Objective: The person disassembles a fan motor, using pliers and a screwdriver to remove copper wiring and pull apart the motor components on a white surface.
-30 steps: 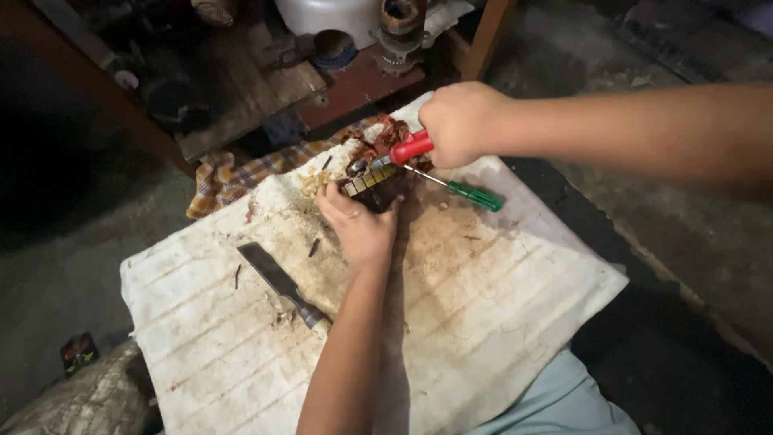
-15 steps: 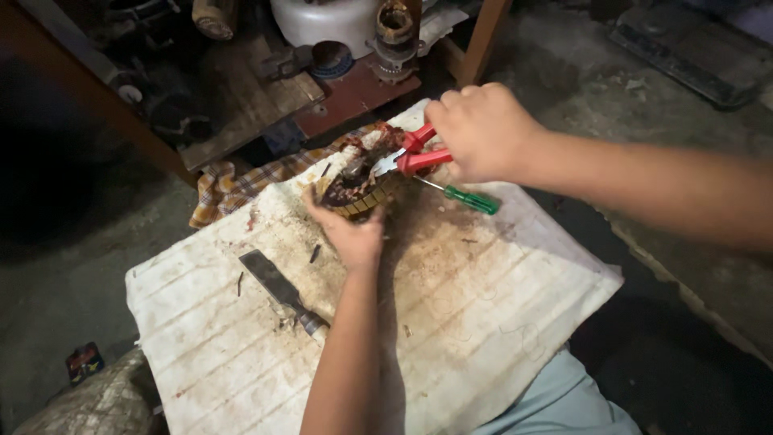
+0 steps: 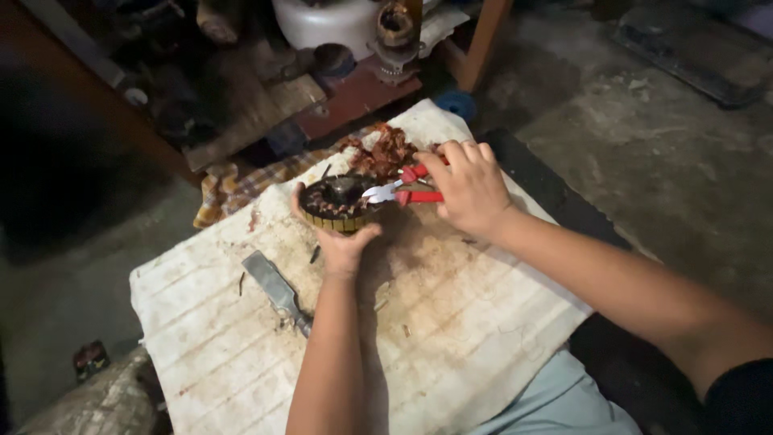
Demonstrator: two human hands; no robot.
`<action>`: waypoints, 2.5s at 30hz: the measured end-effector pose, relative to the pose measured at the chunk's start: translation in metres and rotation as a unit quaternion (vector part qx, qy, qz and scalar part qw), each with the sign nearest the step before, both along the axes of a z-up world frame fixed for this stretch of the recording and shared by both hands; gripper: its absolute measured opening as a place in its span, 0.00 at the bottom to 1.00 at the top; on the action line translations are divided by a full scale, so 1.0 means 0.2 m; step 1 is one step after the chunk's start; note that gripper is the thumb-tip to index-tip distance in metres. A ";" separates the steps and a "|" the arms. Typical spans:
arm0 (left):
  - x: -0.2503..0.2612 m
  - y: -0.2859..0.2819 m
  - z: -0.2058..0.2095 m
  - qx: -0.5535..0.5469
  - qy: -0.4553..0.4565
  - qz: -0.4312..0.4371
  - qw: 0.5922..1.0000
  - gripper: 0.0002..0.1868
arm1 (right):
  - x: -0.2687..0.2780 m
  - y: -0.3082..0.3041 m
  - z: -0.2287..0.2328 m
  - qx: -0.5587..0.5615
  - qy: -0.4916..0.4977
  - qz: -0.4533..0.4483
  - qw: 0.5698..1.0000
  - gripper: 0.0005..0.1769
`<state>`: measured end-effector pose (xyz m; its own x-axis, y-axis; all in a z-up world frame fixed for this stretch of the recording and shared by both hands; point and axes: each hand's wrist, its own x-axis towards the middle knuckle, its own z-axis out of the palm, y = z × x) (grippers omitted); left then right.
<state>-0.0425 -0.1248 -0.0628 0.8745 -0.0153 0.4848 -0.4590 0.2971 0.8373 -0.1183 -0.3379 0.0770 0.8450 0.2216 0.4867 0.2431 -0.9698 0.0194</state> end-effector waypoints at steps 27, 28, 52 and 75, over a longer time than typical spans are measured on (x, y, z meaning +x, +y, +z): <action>-0.04 -0.03 0.17 0.296 0.020 0.211 0.931 0.72 | 0.16 -0.07 -0.12 0.143 0.381 -0.015 0.914 0.18; -0.04 -0.02 0.17 0.294 0.035 0.195 0.935 0.72 | 0.15 -0.06 -0.12 0.143 0.382 -0.015 0.913 0.18; 0.03 0.01 0.03 0.184 -0.087 0.129 0.971 0.50 | -0.12 0.11 -0.23 0.384 0.435 -0.097 0.809 0.26; 0.07 0.00 -0.10 0.094 -0.058 0.134 0.985 0.51 | -0.13 0.17 -0.29 0.597 0.466 -0.049 0.651 0.34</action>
<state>-0.0281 -0.1246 -0.0826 0.7988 0.1087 0.5917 -0.5949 -0.0029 0.8038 -0.1442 -0.3033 0.0187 0.8783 0.0790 -0.4716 -0.4543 -0.1693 -0.8746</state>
